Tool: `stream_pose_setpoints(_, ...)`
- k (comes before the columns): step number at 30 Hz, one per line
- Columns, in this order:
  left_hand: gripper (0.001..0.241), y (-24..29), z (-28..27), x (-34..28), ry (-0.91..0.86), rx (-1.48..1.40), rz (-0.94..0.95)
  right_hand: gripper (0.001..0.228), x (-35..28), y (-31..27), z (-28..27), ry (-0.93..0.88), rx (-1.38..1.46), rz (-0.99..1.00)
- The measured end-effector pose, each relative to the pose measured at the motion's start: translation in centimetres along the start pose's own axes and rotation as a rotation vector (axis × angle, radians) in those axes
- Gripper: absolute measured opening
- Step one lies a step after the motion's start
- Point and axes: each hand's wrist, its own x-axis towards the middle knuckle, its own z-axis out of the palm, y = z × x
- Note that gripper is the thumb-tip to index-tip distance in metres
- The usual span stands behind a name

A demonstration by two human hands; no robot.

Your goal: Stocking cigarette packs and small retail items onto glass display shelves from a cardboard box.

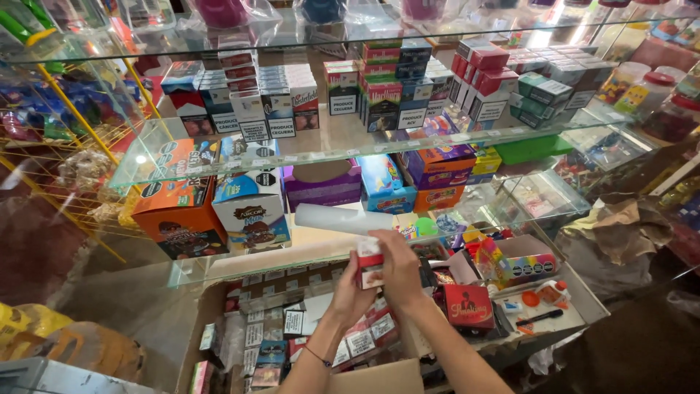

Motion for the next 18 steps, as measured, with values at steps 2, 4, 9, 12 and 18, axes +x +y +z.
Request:
stream_pose_setpoints(2, 0.054, 1.5, 0.8, -0.8, -0.099, -0.002, -0.024, 0.030, 0.3, -2.5, -1.2, 0.007, -0.086, -0.068)
stream_pose_setpoints(4, 0.058, 2.2, 1.6, -1.2, -0.195, -0.011, -0.048, 0.030, 0.5, -3.8, -2.1, 0.009, -0.176, -0.135)
stream_pose_setpoints(9, 0.056, 2.8, 3.2, -1.4, -0.020, 0.053, 0.088, 0.052, -0.7, -8.8, -1.0, -0.027, 0.128, 0.379)
stream_pose_setpoints(12, 0.058, 3.1, 3.3, -1.5, 0.091, 0.069, 0.118, 0.064, -2.3, -5.2, 1.2, -0.025, 0.215, 0.292)
stream_pose_setpoints(18, 0.057, 2.5, 2.5, -1.2, 0.130, 0.183, 0.226, 0.049, -3.0, -5.6, 2.7, 0.264, 0.861, 0.877)
